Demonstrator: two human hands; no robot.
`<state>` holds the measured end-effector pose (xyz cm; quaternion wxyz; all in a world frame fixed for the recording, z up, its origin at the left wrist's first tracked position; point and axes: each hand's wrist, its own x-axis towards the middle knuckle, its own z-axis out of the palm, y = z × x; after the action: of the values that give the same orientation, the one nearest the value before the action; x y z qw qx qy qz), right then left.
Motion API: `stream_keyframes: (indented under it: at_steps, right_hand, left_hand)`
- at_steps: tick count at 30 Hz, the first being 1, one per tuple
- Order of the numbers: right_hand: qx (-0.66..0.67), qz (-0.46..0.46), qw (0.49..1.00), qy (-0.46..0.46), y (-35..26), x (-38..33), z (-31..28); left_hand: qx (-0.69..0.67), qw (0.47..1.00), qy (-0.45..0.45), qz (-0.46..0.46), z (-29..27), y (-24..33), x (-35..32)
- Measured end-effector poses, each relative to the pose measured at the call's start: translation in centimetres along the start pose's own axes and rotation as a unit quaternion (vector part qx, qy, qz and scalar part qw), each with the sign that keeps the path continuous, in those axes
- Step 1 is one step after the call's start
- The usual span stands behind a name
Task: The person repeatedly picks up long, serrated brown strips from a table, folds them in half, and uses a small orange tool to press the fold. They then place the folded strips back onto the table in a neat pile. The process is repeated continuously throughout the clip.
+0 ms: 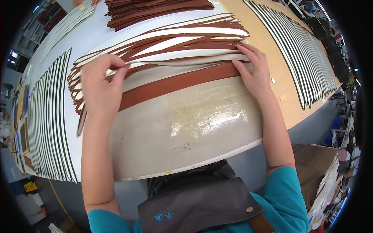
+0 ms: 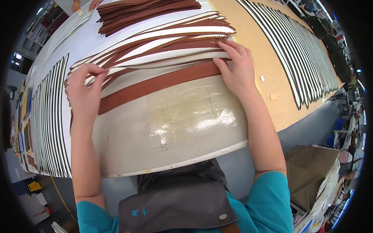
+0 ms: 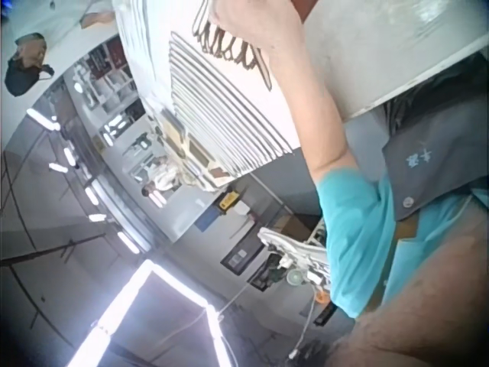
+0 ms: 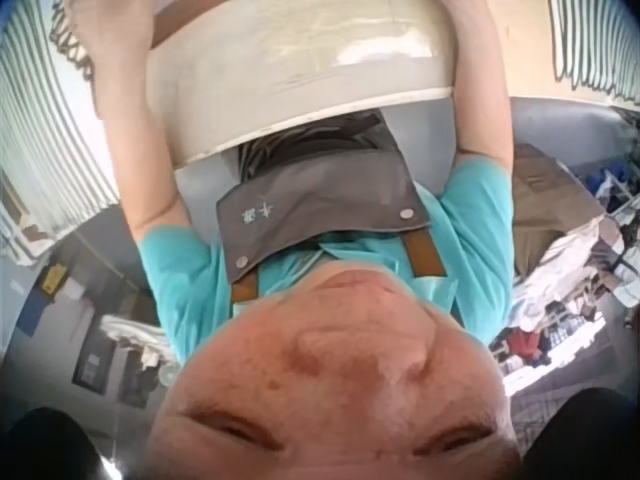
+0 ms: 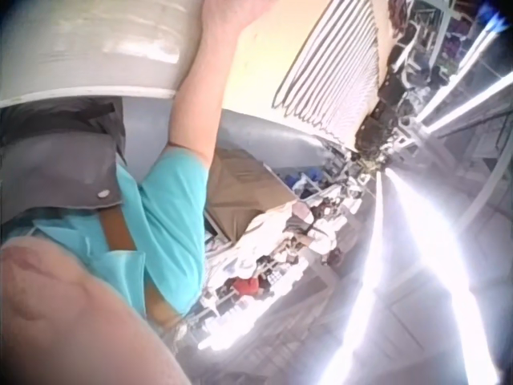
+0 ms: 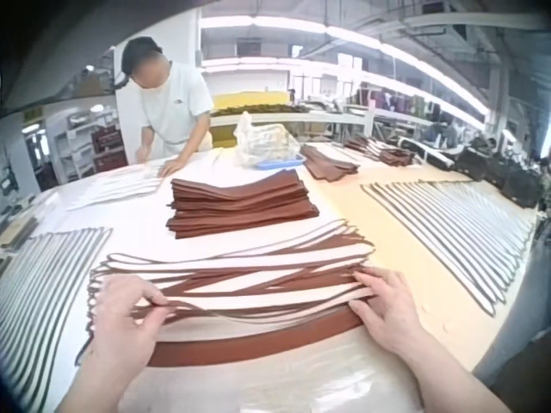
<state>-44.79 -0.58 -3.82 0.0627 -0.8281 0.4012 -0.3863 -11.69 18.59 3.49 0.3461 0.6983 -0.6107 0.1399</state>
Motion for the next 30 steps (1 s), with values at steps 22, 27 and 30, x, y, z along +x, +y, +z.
stream_keyframes:
  at_steps: [22, 27, 30]
  right_hand:
    - [0.046, 0.046, 0.989, -0.132, -2.1, -11.1, -12.2]
    - [-0.046, 0.010, 0.993, -0.109, -2.6, -10.9, -9.8]
    - [-0.074, 0.003, 0.988, -0.134, -2.5, -10.5, -9.1]
  left_hand:
    - [-0.094, 0.978, -0.174, -0.061, -4.4, 3.5, -10.4]
    - [-0.139, 0.954, -0.265, 0.026, 0.5, 9.8, -9.6]
    - [-0.121, 0.945, -0.301, 0.048, 2.2, 11.2, -9.6]
